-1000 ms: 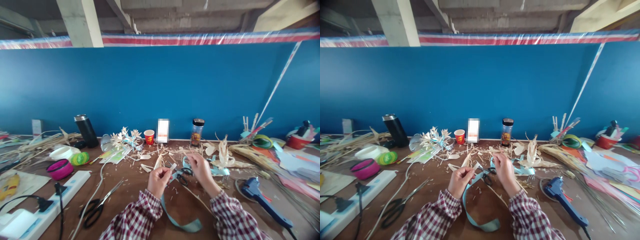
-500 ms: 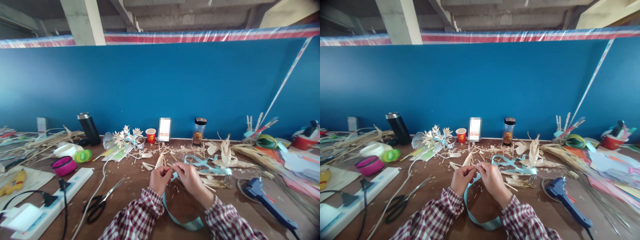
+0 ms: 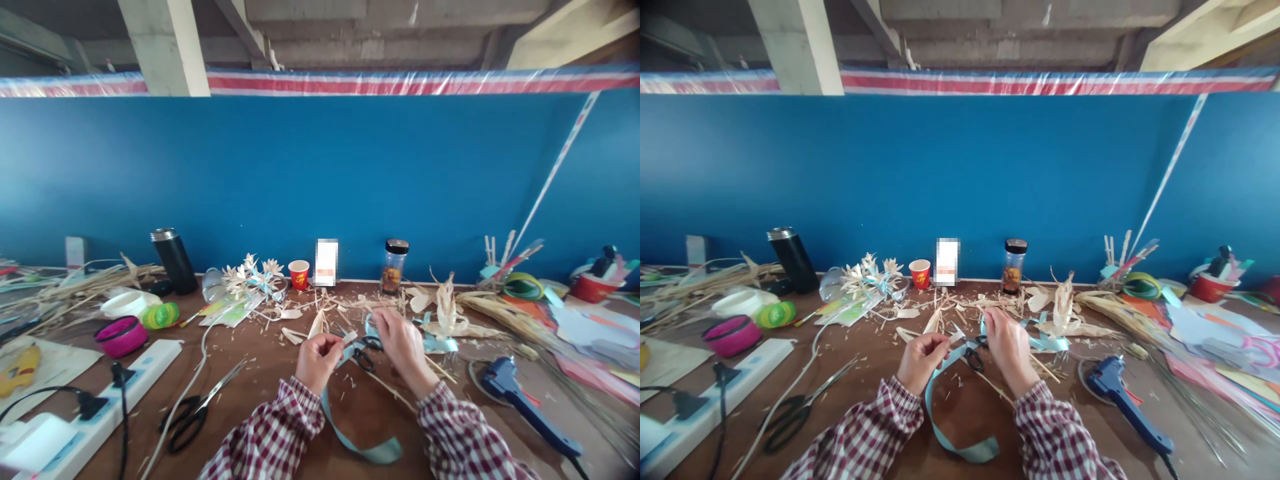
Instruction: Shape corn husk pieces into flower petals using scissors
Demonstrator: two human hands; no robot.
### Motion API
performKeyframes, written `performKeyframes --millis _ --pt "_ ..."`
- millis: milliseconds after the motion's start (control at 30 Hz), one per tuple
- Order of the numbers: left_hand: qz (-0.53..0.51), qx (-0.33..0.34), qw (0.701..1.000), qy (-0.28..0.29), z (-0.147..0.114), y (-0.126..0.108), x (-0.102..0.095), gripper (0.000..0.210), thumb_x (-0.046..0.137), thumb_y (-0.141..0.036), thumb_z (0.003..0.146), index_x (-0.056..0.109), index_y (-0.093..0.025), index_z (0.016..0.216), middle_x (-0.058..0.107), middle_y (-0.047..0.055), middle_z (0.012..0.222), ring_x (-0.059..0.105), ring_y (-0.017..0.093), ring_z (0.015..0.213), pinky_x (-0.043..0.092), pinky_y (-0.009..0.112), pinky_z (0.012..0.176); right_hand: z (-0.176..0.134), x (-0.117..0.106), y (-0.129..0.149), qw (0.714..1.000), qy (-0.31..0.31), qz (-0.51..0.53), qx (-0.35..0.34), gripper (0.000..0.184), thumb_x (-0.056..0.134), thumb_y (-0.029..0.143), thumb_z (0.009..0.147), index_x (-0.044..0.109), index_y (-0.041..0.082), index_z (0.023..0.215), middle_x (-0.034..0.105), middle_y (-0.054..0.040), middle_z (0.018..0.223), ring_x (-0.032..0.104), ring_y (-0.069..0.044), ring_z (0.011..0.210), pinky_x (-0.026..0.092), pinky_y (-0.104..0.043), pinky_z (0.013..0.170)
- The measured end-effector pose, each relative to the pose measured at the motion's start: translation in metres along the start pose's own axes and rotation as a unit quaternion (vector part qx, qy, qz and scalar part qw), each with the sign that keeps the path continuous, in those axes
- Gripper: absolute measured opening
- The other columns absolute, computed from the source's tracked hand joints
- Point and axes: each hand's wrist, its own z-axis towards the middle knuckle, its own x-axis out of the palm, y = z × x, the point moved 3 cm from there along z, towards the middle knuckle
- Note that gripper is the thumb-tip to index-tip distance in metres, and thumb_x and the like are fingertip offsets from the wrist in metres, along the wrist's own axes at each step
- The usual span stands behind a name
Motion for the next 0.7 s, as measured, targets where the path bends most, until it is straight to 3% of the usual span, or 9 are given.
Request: performKeyframes --millis 233,467,567,700 --pt "0.004 -0.038 0.999 0.016 0.006 0.007 0.001 0.024 0.071 -0.035 0.061 0.062 -0.012 0.062 0.050 -0.003 0.046 0.039 0.006 0.041 0.029 0.020 0.042 -0.015 -0.008 0.042 0.989 0.060 0.070 -0.114 0.018 0.050 0.032 0.088 0.063 0.020 0.092 0.069 -0.0024 0.071 0.062 -0.016 0.059 0.034 -0.023 0.053" --pt "-0.085 -0.065 0.994 -0.009 0.006 0.010 -0.003 0.029 0.074 -0.039 0.060 0.061 -0.013 0.065 0.049 -0.006 0.048 0.039 0.005 0.042 0.031 0.018 0.041 -0.019 0.004 0.041 0.981 0.100 0.129 -0.102 0.017 0.052 0.024 0.083 0.062 0.023 0.097 0.072 -0.0023 0.087 0.067 -0.018 0.075 0.043 -0.024 0.063" --pt "-0.156 -0.067 0.985 0.002 0.008 0.014 -0.001 0.033 0.077 -0.041 0.058 0.062 -0.013 0.067 0.049 -0.006 0.050 0.039 0.004 0.042 0.033 0.017 0.041 -0.022 0.009 0.043 0.977 0.110 0.162 -0.084 0.015 0.051 0.027 0.085 0.059 0.023 0.098 0.072 -0.0024 0.083 0.068 -0.018 0.073 0.043 -0.023 0.060" --pt "-0.233 -0.125 0.964 0.009 0.007 0.015 0.002 0.039 0.083 -0.040 0.049 0.062 -0.012 0.067 0.054 -0.005 0.055 0.042 0.003 0.044 0.037 0.016 0.043 -0.024 0.014 0.043 0.977 0.105 0.175 -0.057 0.015 0.053 0.026 0.084 0.055 0.022 0.098 0.071 -0.0024 0.082 0.068 -0.019 0.069 0.043 -0.023 0.058"
